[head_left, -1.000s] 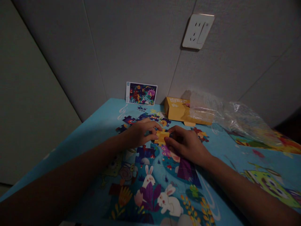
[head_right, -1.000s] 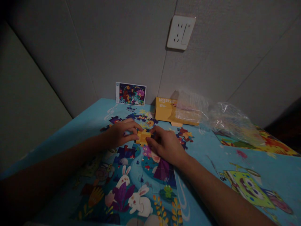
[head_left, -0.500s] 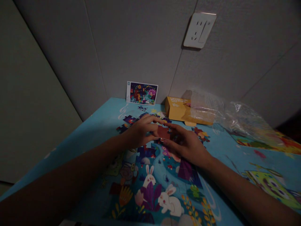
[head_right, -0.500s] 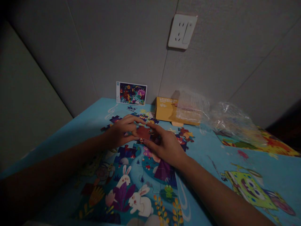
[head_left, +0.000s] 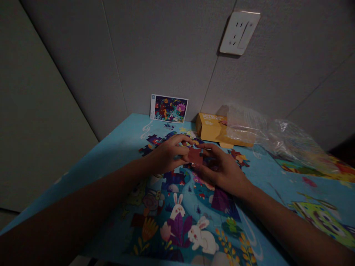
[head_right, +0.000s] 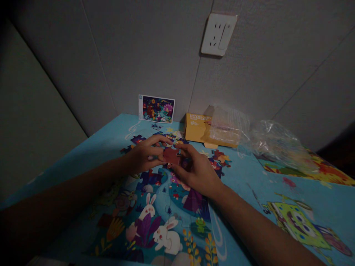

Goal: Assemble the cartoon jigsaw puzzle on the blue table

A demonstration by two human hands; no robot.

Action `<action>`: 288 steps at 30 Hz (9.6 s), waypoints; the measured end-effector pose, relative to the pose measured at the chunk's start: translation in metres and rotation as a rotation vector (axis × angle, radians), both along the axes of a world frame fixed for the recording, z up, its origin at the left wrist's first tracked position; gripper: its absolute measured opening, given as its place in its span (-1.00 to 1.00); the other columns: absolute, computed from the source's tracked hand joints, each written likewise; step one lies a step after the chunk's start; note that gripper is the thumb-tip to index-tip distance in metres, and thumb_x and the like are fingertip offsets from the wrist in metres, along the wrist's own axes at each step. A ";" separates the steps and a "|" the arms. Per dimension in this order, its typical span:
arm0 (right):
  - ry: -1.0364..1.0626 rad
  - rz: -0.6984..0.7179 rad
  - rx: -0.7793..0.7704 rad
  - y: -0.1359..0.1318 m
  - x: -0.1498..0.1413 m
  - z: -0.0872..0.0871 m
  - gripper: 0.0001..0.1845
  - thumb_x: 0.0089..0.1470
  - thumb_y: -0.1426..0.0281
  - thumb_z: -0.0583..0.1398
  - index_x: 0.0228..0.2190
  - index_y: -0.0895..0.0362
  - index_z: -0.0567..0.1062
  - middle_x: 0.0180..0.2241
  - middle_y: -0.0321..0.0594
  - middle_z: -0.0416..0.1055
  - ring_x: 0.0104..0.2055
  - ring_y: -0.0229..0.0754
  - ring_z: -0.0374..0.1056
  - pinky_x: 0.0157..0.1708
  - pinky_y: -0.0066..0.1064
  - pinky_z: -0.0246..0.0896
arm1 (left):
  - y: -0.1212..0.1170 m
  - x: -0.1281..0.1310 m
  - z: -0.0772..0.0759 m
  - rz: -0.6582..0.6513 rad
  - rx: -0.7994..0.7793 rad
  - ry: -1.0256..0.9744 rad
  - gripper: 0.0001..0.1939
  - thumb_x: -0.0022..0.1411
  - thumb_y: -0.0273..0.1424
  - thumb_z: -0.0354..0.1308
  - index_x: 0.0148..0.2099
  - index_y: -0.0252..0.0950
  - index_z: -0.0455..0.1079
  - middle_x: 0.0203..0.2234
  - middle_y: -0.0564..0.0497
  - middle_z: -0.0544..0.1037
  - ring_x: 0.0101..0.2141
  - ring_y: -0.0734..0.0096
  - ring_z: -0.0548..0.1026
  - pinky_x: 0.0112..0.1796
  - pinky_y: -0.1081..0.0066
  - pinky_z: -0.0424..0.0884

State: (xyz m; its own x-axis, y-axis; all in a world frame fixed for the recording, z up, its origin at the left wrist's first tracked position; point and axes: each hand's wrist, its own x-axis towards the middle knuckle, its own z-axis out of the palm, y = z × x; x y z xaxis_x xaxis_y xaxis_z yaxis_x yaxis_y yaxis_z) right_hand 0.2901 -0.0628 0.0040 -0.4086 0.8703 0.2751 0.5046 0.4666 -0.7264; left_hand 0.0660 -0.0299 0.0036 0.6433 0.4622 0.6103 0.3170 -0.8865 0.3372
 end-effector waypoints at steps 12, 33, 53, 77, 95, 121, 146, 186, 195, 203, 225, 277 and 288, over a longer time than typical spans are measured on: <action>0.074 0.003 -0.038 0.001 0.001 -0.004 -0.49 0.05 0.30 0.29 -0.01 0.03 0.23 -0.17 -0.19 0.53 -0.36 -0.18 0.47 -0.40 -0.36 0.38 | -0.001 0.002 0.001 0.065 0.039 0.022 -0.46 0.15 -0.46 0.29 0.15 -0.28 0.25 0.00 -0.14 0.48 0.04 0.16 0.40 0.03 0.13 0.36; -0.207 -0.051 0.181 0.005 0.003 0.000 -0.56 0.06 0.35 0.22 0.01 0.12 0.36 -0.12 -0.09 0.45 -0.13 -0.05 0.41 -0.16 -0.21 0.31 | 0.017 -0.018 -0.003 0.994 -0.235 0.237 -0.58 0.14 -0.29 0.13 0.07 -0.22 0.40 0.06 -0.19 0.41 0.07 -0.20 0.24 -0.04 -0.11 0.23; -0.218 0.003 0.103 0.006 0.001 0.001 -0.67 0.09 0.35 0.19 -0.08 0.13 0.45 -0.23 -0.12 0.51 -0.22 -0.08 0.42 -0.24 -0.25 0.31 | 0.022 -0.014 0.002 0.809 -0.234 -0.041 -0.68 0.09 -0.26 0.21 -0.11 -0.27 0.49 -0.35 -0.02 0.59 -0.23 0.17 0.47 -0.09 0.13 0.36; -0.277 0.072 0.120 0.007 0.003 0.003 -0.71 0.13 0.33 0.17 -0.11 0.09 0.53 -0.23 -0.11 0.51 -0.21 -0.07 0.42 -0.17 -0.19 0.31 | 0.005 -0.009 -0.008 0.513 -0.121 0.395 -0.65 0.13 -0.52 0.10 -0.04 -0.17 0.48 -0.11 -0.11 0.46 -0.04 0.03 0.32 -0.08 0.04 0.22; -0.368 0.026 0.271 0.026 0.001 -0.012 -0.78 0.22 0.33 0.07 -0.19 0.13 0.47 -0.20 -0.09 0.41 -0.15 -0.11 0.38 -0.13 -0.29 0.27 | 0.015 -0.015 -0.007 0.686 -0.256 0.355 -0.60 -0.01 -0.53 0.15 -0.07 -0.21 0.50 -0.10 -0.11 0.46 -0.01 -0.02 0.30 -0.07 0.01 0.25; -0.826 -0.216 -0.066 0.113 -0.067 0.031 -0.62 0.08 0.23 0.24 -0.65 0.18 0.47 -0.61 -0.14 0.44 -0.49 -0.19 0.37 -0.54 -0.44 0.03 | 0.016 -0.019 -0.012 0.654 -0.226 0.266 -0.65 0.04 -0.53 0.06 -0.12 -0.21 0.51 -0.14 -0.11 0.47 -0.02 -0.02 0.31 -0.09 -0.03 0.26; -0.052 -0.027 0.028 0.041 -0.035 -0.007 -0.78 0.14 0.32 0.15 -0.50 0.14 0.36 -0.59 -0.34 0.30 -0.53 -0.30 0.18 -0.48 -0.47 -0.03 | 0.015 -0.011 -0.001 0.396 -0.238 0.104 -0.68 0.21 -0.43 0.00 -0.04 -0.29 0.47 -0.38 -0.04 0.50 -0.26 0.25 0.46 -0.18 0.27 0.35; -0.240 0.069 -0.010 0.028 -0.045 -0.007 -0.78 0.10 0.24 0.23 -0.37 0.13 0.58 -0.60 -0.35 0.37 -0.56 -0.33 0.21 -0.53 -0.48 -0.07 | 0.014 -0.020 -0.001 0.303 -0.172 0.304 -0.88 0.10 -0.38 0.28 -0.43 -0.31 0.46 -0.15 -0.10 0.47 -0.10 0.18 0.37 -0.04 0.22 0.26; -0.263 0.041 0.003 0.029 -0.045 -0.010 -0.81 0.07 0.26 0.25 -0.43 0.13 0.56 -0.57 -0.33 0.43 -0.55 -0.32 0.24 -0.52 -0.48 -0.03 | 0.011 -0.018 0.003 0.306 -0.209 0.338 -0.90 0.08 -0.42 0.30 -0.44 -0.31 0.47 -0.17 -0.07 0.47 -0.11 0.19 0.37 -0.08 0.25 0.25; -0.278 0.079 0.014 0.029 -0.044 -0.007 -0.75 0.06 0.31 0.21 -0.58 0.15 0.43 -0.62 -0.34 0.35 -0.58 -0.33 0.18 -0.54 -0.48 -0.05 | 0.006 -0.021 0.004 0.253 -0.230 0.399 -0.93 0.08 -0.41 0.26 -0.32 -0.28 0.46 -0.14 -0.05 0.45 -0.07 0.15 0.34 -0.08 0.22 0.20; -0.320 0.108 0.038 0.028 -0.042 -0.006 -0.88 -0.05 0.41 0.17 -0.57 0.14 0.37 -0.63 -0.37 0.29 -0.58 -0.35 0.15 -0.54 -0.52 -0.07 | 0.003 -0.019 0.010 0.257 -0.251 0.470 -0.70 0.00 -0.27 0.38 -0.26 -0.29 0.44 -0.11 -0.09 0.41 -0.04 0.08 0.32 -0.07 0.19 0.17; -0.489 0.140 0.040 0.027 -0.032 0.013 -0.69 -0.19 0.41 0.12 -0.79 0.12 0.11 -0.75 -0.46 -0.14 -0.67 -0.40 -0.16 -0.60 -0.43 -0.32 | 0.008 -0.013 0.007 0.473 -0.265 0.420 -0.92 0.07 -0.46 0.18 -0.46 -0.31 0.41 -0.50 0.00 0.51 -0.38 0.31 0.45 -0.32 0.37 0.21; -0.537 0.124 0.070 0.025 -0.033 0.015 -0.70 -0.19 0.41 0.12 -0.79 0.12 0.11 -0.74 -0.44 -0.14 -0.66 -0.38 -0.16 -0.59 -0.42 -0.31 | 0.010 -0.012 0.003 0.448 -0.270 0.366 -0.91 0.09 -0.49 0.16 -0.46 -0.33 0.42 -0.52 0.02 0.51 -0.44 0.37 0.42 -0.37 0.41 0.17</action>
